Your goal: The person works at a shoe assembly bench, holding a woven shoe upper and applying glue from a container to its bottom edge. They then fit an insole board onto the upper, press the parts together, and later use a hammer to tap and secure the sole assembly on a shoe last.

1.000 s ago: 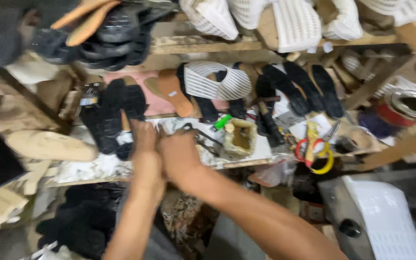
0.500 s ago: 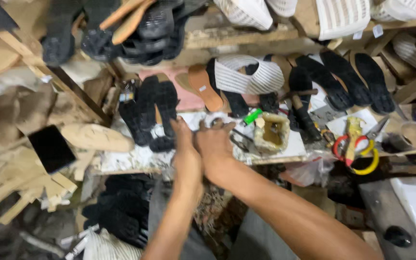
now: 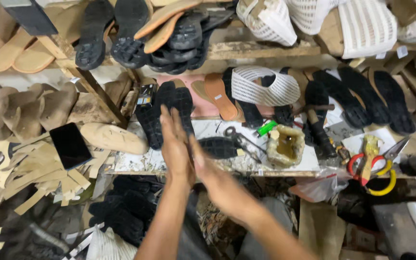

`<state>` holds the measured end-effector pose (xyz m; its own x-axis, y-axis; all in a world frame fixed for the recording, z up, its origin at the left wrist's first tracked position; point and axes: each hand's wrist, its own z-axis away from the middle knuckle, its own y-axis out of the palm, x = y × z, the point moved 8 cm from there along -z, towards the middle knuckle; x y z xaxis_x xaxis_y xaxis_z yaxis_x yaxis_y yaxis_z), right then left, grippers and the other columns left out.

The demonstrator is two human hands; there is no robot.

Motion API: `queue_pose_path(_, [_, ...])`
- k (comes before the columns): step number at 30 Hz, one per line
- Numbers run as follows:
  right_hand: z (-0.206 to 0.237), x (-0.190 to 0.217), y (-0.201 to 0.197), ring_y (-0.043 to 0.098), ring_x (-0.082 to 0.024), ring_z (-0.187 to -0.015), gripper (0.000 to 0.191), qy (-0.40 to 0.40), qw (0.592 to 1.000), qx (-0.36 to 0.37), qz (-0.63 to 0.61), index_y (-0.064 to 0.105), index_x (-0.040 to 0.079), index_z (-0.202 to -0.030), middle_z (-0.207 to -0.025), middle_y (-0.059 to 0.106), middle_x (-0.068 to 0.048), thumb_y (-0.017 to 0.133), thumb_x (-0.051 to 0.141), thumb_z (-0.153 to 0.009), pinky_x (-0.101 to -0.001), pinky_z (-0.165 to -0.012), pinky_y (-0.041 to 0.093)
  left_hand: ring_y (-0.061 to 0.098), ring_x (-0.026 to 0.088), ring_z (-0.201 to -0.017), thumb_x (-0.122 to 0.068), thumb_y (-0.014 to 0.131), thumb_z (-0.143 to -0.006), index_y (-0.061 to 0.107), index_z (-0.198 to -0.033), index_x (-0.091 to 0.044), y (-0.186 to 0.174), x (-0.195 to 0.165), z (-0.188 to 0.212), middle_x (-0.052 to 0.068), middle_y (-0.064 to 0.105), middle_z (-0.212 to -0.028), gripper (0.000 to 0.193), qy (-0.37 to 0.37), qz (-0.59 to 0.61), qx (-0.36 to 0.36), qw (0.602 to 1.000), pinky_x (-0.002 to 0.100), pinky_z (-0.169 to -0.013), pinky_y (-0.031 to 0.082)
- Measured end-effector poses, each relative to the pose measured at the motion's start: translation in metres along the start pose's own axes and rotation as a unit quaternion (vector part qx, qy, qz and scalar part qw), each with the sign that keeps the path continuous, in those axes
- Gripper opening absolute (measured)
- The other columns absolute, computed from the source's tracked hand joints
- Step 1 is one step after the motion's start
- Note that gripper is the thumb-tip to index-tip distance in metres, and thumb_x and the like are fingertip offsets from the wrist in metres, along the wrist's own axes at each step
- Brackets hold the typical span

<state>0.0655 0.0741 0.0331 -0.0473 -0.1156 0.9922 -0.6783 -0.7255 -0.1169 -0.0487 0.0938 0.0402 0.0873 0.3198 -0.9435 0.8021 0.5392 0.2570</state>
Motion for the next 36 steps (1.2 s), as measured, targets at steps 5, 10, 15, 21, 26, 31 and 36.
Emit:
queue_pose_path(5, [-0.038, -0.037, -0.043, 0.027, -0.028, -0.156, 0.087, 0.093, 0.983, -0.157, -0.031, 0.029, 0.002, -0.159, -0.167, 0.031, -0.019, 0.015, 0.066, -0.102, -0.0376, -0.125, 0.018, 0.029, 0.017, -0.153, -0.063, 0.025, -0.102, 0.026, -0.162, -0.011, 0.021, 0.068, 0.084, 0.007, 0.029, -0.170, 0.079, -0.200, 0.027, 0.040, 0.979, 0.031, -0.122, 0.021])
queue_pose_path(10, [-0.033, -0.023, -0.043, 0.019, -0.030, -0.158, 0.088, 0.047, 0.977, -0.209, 0.019, 0.026, -0.001, -0.159, -0.168, 0.023, -0.022, 0.015, 0.065, -0.103, -0.0381, -0.127, 0.015, 0.024, 0.032, -0.153, -0.072, 0.021, -0.101, 0.028, -0.159, -0.003, 0.030, 0.080, 0.097, 0.018, 0.030, -0.168, 0.091, -0.225, 0.204, 0.125, 0.945, 0.042, -0.122, 0.021])
queue_pose_path(15, [0.000, 0.005, 0.031, -0.005, -0.032, -0.161, 0.085, -0.066, 0.994, -0.046, 0.077, 0.008, 0.003, -0.164, -0.175, -0.001, -0.016, 0.009, 0.061, -0.103, -0.0404, -0.125, -0.002, 0.012, 0.024, -0.159, -0.074, 0.015, -0.093, 0.009, -0.166, -0.013, 0.002, 0.023, 0.030, 0.006, 0.015, -0.174, 0.095, -0.089, 0.192, 0.067, 0.975, 0.042, -0.124, 0.010])
queue_pose_path(21, [-0.053, 0.013, -0.027, 0.001, -0.031, -0.164, 0.078, -0.094, 0.984, -0.154, 0.009, 0.015, 0.006, -0.163, -0.175, 0.008, -0.015, 0.019, 0.059, -0.107, -0.0409, -0.129, 0.002, 0.011, 0.024, -0.161, -0.072, 0.024, -0.098, 0.011, -0.166, -0.011, 0.047, 0.003, 0.079, 0.006, 0.014, -0.176, 0.092, -0.127, 0.189, 0.117, 0.967, 0.044, -0.128, 0.009])
queue_pose_path(26, [-0.001, -0.006, 0.017, -0.005, -0.031, -0.163, 0.069, -0.058, 0.997, -0.025, 0.037, 0.041, 0.006, -0.160, -0.173, 0.021, -0.016, 0.016, 0.047, -0.111, -0.0421, -0.126, 0.001, 0.024, 0.028, -0.157, -0.069, 0.026, -0.100, 0.004, -0.165, -0.022, -0.005, 0.013, 0.008, 0.010, 0.017, -0.175, 0.084, -0.118, 0.408, 0.083, 0.901, 0.046, -0.127, 0.020])
queue_pose_path(31, [0.001, -0.013, -0.003, 0.044, -0.043, -0.134, 0.045, -0.028, 0.969, -0.076, 0.233, 0.061, -0.001, -0.133, -0.136, 0.059, -0.023, 0.040, 0.030, -0.108, -0.0595, -0.116, 0.031, 0.025, 0.024, -0.156, -0.072, 0.025, -0.096, 0.006, -0.165, -0.024, -0.023, 0.017, 0.000, 0.008, 0.022, -0.173, 0.087, -0.134, 0.218, 0.063, 0.965, 0.043, -0.119, 0.023])
queue_pose_path(36, [-0.004, 0.030, 0.026, 0.029, -0.050, -0.147, 0.058, -0.165, 0.761, -0.033, 0.627, 0.052, 0.004, -0.140, -0.148, 0.051, -0.015, 0.055, 0.017, -0.084, -0.0759, -0.108, 0.018, 0.026, 0.023, -0.153, -0.070, 0.023, -0.094, 0.002, -0.165, -0.023, -0.004, 0.003, 0.017, 0.006, 0.017, -0.172, 0.088, -0.123, 0.026, -0.039, 0.991, 0.038, -0.120, 0.023])
